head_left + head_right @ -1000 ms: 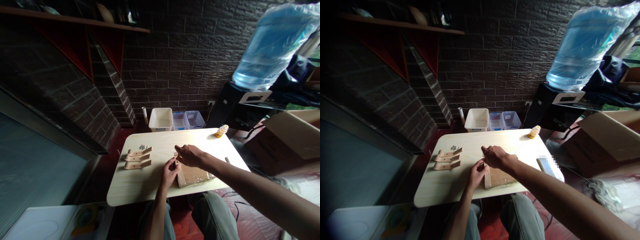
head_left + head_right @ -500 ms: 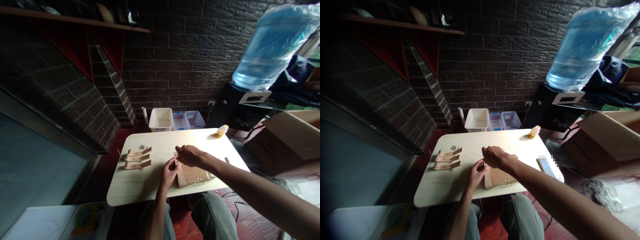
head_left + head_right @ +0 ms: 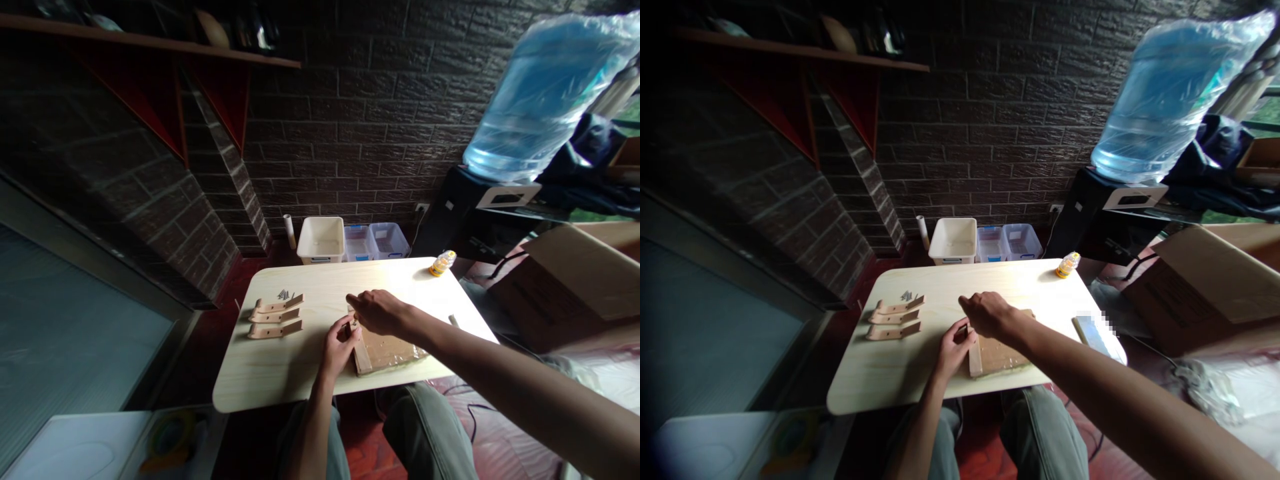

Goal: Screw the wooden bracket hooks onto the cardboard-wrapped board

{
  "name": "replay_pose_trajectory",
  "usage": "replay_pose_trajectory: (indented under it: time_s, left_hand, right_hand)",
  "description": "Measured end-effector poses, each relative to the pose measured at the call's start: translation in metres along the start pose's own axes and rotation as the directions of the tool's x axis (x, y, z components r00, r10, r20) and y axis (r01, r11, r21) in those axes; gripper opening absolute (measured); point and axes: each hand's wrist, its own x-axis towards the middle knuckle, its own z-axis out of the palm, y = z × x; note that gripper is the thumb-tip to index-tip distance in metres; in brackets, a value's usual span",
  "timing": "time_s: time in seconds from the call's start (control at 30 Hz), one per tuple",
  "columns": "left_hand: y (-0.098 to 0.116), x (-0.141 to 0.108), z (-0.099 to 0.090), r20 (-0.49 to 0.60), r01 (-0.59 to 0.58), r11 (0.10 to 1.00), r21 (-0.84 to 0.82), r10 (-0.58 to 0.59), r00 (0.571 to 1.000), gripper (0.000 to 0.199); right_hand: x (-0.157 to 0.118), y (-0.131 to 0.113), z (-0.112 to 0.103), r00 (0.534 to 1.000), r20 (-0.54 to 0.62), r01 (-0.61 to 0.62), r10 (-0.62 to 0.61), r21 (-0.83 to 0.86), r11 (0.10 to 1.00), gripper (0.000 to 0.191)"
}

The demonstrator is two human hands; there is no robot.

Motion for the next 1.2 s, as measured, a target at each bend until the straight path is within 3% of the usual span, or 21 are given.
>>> replay_pose_trajectory:
  time_s: [0.4,0.57,0.93,1.07,1.2]
  left_hand:
    - [-0.005,0.001,0.0,0.004,0.003,1.0,-0.02,-0.003,1.0,0.04]
    - [-0.005,0.0,0.001,0.013,0.009,1.0,-0.028,-0.008,1.0,0.041]
    - [-0.007,0.001,0.0,0.023,0.008,0.999,-0.045,-0.007,1.0,0.041]
    - [-0.008,0.0,0.0,0.02,0.012,0.999,-0.046,-0.011,1.0,0.04]
    - [-0.009,0.0,0.0,0.012,0.015,0.999,-0.04,-0.015,1.0,0.04]
  right_hand:
    - [0.0,-0.001,-0.002,1.0,0.016,-0.006,0.006,0.003,1.0,0.034]
    - [-0.002,0.001,-0.009,0.999,0.046,0.005,-0.005,0.005,1.0,0.025]
    - [0.004,-0.002,-0.006,1.0,0.02,-0.008,0.008,0.01,1.0,0.032]
    - [0.003,0.002,-0.004,0.999,0.003,0.036,-0.036,0.007,0.999,0.025]
    - [0.001,0.004,-0.003,1.0,0.02,-0.006,0.006,0.005,1.0,0.024]
